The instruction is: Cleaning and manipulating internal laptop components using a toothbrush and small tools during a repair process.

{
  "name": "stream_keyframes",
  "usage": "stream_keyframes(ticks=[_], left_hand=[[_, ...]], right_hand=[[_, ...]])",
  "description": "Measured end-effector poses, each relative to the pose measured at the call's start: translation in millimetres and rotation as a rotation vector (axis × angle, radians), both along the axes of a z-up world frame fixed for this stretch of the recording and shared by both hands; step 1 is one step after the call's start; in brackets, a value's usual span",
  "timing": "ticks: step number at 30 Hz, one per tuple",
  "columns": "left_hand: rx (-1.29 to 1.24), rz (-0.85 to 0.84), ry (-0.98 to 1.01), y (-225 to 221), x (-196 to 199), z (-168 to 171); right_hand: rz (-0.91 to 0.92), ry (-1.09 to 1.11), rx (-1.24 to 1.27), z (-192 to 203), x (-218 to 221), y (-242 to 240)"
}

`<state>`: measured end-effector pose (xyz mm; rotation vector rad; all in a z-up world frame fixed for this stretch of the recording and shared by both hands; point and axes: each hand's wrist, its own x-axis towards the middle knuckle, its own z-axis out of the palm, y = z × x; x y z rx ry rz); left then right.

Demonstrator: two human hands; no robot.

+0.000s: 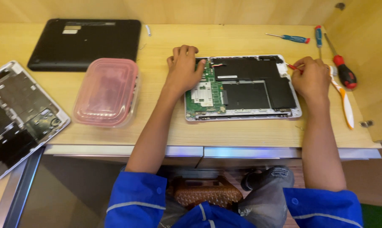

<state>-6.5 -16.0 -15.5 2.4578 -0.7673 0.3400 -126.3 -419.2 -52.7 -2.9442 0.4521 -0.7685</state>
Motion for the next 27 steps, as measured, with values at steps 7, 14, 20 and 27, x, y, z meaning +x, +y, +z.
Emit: stream_keyframes(ticks=[7,14,20,27], left_hand=[[0.012,0.047,-0.071,17,-16,27],[0.15,0.384,-0.159,125,-64,91],[0.225,0.57,0.261,193,-108,95],[0.262,0.529,0.269,194,-110,84]], right_hand=[[0.079,-0.017,0.022,-4,-2,-2],[0.142,-0.042,0.003,-5,1,-3],[0.166,-0.056,0.033,-5,0,2],[0.171,-0.03,0.075,-2,-1,7]])
